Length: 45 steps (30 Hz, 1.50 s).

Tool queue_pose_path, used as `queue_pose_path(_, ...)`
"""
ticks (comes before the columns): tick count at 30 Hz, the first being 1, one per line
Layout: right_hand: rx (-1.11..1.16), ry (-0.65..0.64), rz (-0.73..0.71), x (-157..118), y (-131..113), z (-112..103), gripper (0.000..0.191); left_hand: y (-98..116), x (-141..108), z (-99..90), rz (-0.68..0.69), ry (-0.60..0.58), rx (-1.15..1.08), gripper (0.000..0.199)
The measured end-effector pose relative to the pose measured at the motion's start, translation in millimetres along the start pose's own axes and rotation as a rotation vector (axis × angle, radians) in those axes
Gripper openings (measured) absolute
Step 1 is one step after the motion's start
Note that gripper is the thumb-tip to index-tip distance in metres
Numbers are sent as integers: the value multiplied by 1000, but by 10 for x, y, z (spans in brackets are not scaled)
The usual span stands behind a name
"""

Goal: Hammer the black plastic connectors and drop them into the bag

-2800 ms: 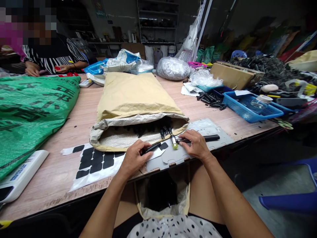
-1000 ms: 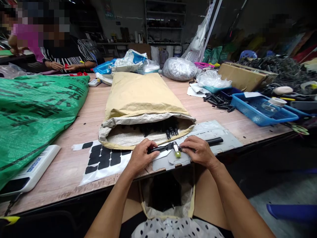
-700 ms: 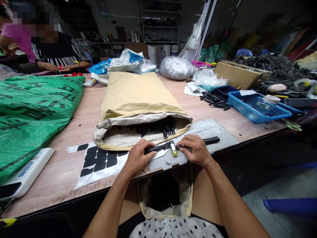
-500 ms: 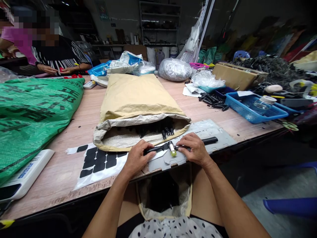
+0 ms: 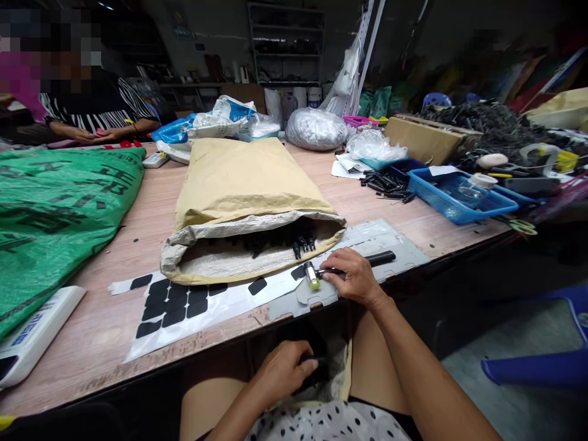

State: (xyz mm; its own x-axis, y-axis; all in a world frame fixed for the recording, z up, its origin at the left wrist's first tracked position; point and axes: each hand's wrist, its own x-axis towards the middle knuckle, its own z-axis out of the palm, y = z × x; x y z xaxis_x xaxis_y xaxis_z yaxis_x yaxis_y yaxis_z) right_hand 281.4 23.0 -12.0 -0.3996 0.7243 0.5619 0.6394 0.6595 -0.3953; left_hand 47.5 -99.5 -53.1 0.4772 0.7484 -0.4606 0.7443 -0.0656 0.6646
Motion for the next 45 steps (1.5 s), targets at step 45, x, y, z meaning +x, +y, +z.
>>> queue_pose_path(45, -1, -21, -72, 53, -51, -34, 15, -126, 222, -1245, 331, 671, 1, 12)
